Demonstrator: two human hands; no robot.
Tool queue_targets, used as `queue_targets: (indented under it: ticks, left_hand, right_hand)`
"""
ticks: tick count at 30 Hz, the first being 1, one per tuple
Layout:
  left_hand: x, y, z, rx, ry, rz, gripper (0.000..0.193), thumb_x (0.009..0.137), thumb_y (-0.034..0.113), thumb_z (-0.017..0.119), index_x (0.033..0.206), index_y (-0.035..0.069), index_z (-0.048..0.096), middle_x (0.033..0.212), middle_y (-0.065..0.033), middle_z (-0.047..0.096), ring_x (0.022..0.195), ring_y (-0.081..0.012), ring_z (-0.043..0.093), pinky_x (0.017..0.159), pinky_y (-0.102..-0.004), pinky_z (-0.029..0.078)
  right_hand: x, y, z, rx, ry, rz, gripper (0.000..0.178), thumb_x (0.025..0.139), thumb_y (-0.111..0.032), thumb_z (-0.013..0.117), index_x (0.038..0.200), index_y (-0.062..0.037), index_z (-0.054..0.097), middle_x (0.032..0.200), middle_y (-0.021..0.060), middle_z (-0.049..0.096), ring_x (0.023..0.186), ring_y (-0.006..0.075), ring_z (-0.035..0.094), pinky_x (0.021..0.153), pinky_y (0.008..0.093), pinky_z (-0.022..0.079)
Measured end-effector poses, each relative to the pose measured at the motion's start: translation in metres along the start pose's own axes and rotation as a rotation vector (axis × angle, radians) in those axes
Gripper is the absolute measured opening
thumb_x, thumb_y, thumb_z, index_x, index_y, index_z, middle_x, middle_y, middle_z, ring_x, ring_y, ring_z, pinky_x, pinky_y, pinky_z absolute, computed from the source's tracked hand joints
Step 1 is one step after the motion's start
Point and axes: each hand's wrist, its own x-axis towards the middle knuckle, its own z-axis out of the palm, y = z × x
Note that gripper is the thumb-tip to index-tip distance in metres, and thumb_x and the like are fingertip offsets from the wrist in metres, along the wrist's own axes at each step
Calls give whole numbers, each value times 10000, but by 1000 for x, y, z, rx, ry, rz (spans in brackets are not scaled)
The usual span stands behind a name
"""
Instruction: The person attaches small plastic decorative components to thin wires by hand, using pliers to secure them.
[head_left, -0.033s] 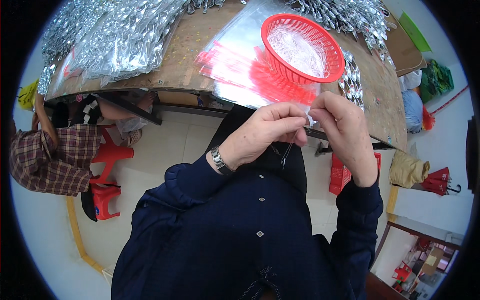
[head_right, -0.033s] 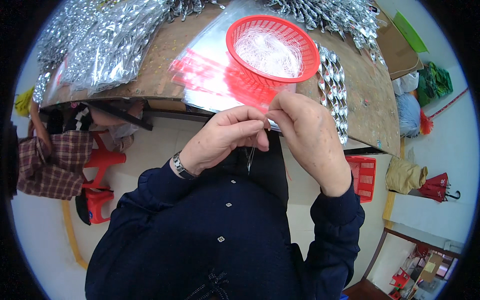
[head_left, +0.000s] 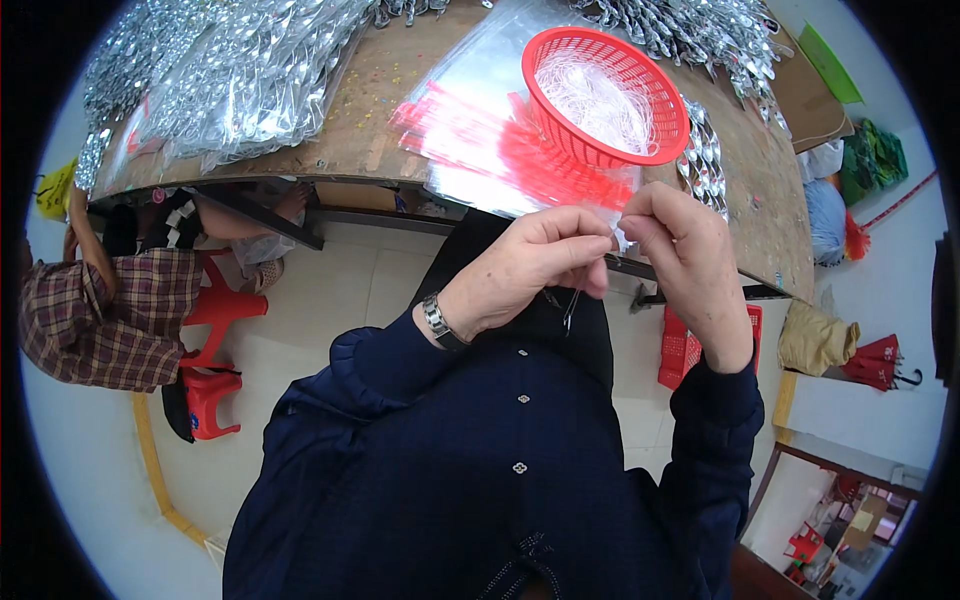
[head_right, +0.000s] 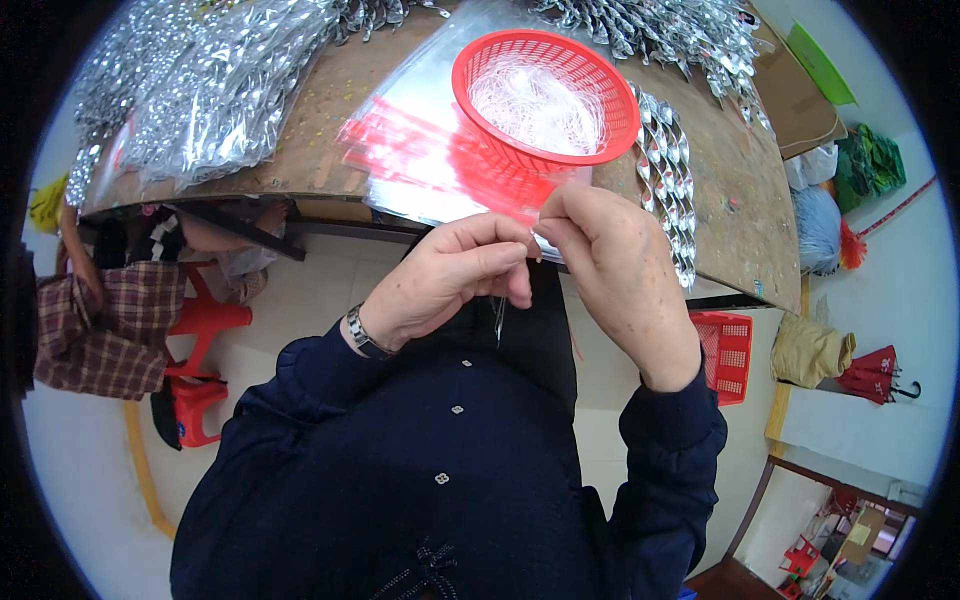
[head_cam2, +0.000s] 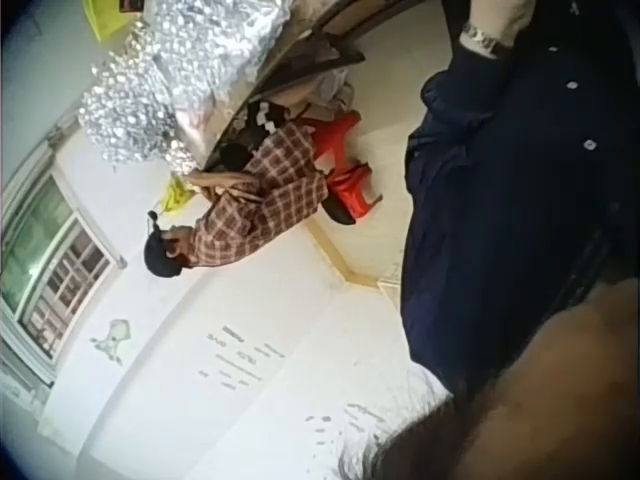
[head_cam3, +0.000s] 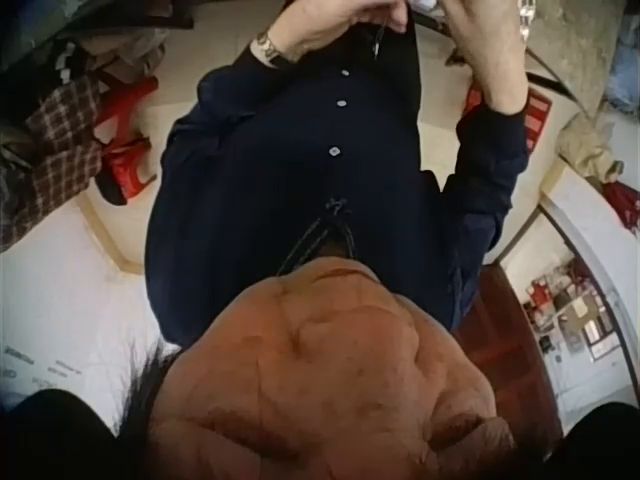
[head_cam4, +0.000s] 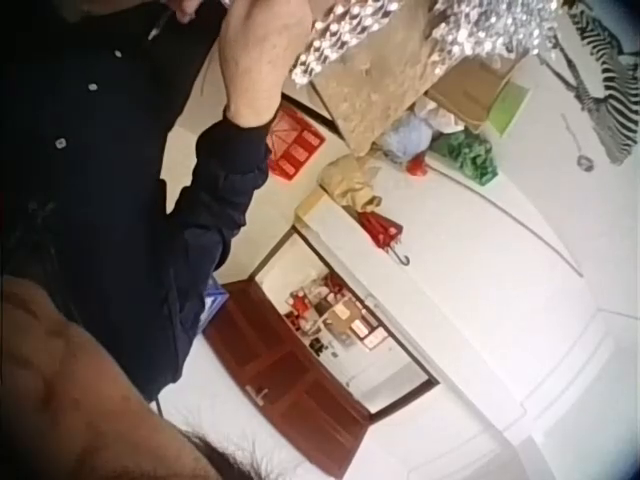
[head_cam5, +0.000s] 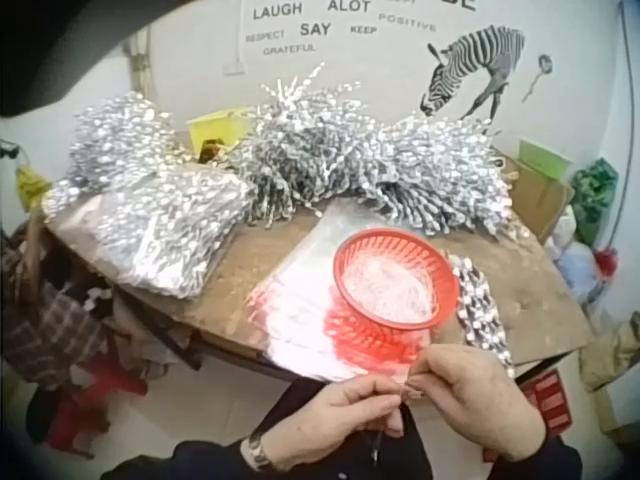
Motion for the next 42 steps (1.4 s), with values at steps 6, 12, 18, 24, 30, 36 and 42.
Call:
queue_targets:
  ticks: [6,12,18,24,30,36,42]
  left_hand:
    - [2,-6,-9,159,175,69,127,928,119,558,994,20,600,762,0,583,634,-52,567,591,-180,468]
    - [7,-14,-12,136,253,144,110,917,142,576,911,38,611,682,20,562,539,-29,504,502,-159,426]
    - [8,-19,-9,276,247,194,112,923,117,556,945,26,617,693,25,554,550,-19,476,501,-146,391]
    - [4,-19,-6,420,297,231,114,921,135,564,948,40,622,706,36,569,586,-10,494,506,-150,392]
    - [6,-24,-12,343,250,189,117,917,137,574,940,41,636,731,26,593,623,-28,531,559,-162,424]
    - [6,-23,-13,352,220,123,136,907,146,593,933,26,652,743,15,609,628,-39,529,576,-178,428]
    - [5,-20,-12,394,229,87,143,900,155,604,916,23,655,737,16,605,621,-40,515,567,-180,414]
  right_hand:
    - [-8,15,9,549,-11,296,109,921,-97,524,854,-19,558,749,10,591,645,54,511,610,191,420]
    - [-25,25,32,1060,87,353,87,951,-106,491,906,-44,533,831,62,628,634,57,491,637,193,425]
    - [-36,27,60,1185,203,272,80,954,-92,490,901,-42,523,900,110,640,638,59,483,634,193,413]
    - [-37,19,61,918,282,173,79,935,-63,512,882,-9,532,995,149,649,660,61,515,639,196,431]
    - [-34,27,59,-75,331,-295,159,705,-20,685,824,-52,585,993,83,658,690,261,595,616,338,460]
    - [-36,24,54,-220,237,-317,173,682,-8,699,807,-41,585,991,94,649,768,271,613,660,345,480]
    - [-37,23,55,-213,220,-359,188,666,-23,713,809,-49,595,964,83,636,759,258,611,657,341,479]
